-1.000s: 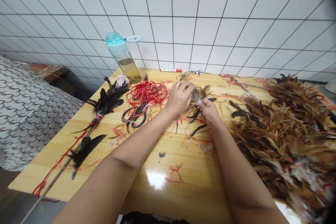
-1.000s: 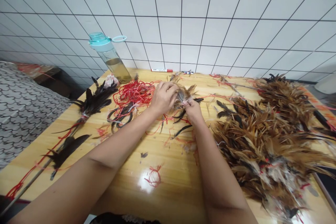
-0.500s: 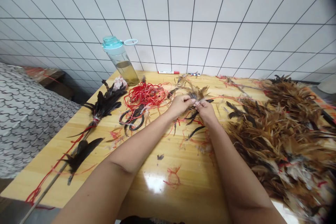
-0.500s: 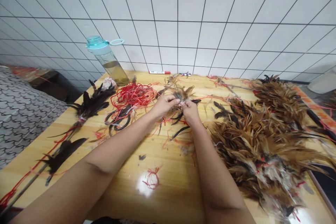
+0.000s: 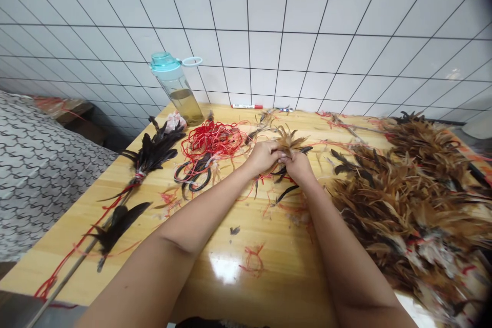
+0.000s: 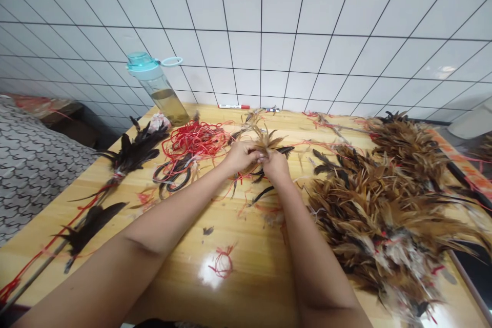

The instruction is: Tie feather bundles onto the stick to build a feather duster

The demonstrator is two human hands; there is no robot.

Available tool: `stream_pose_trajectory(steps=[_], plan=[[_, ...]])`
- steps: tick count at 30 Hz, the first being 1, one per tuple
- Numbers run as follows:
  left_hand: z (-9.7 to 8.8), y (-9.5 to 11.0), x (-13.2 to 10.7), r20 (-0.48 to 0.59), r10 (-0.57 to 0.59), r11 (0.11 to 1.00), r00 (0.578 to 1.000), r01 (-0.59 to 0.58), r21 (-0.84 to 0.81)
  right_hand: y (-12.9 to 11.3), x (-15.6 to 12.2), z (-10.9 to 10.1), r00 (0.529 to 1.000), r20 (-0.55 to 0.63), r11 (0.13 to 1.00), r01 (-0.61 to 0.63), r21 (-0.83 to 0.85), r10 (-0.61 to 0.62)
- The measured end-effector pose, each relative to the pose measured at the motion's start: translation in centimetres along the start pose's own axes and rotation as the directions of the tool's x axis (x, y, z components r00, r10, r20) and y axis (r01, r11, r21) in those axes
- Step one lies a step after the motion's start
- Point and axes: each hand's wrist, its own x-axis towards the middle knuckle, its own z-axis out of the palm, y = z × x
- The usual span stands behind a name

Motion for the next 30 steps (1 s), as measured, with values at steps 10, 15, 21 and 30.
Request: stream_pose_trajectory(steps=[10,15,21,30], plan=[[0.3,0.1,-0.6,-0.051,0.276,0.926,0.96,-0.252,0.282,-2.3,-1.3,-0.1,0.996,-0.06,0.989,-0.073,-0.13,0.065],[0.3,0.4,-0.7,-0.167,0.208,0.965,0.964,-0.175,0.194,-3.3,-1.6,-0.3,0.995,-0.072,0.995,-0.073,-0.073,0.068],[0.5,-0.2,-0.4,-0.201,-0.139,0.965,0.97,0.087,-0.248,-3.3,-1.6,-0.5,0.998,-0.067,0.996,0.025,0.082,-0.02],[1.2,-1.4,-0.3,-0.115,-0.254,0.796,0.96,0.14,-0.588,-1.9,-0.6,0.7,0.991,0.039,0.58,-0.108,0.807,0.13]])
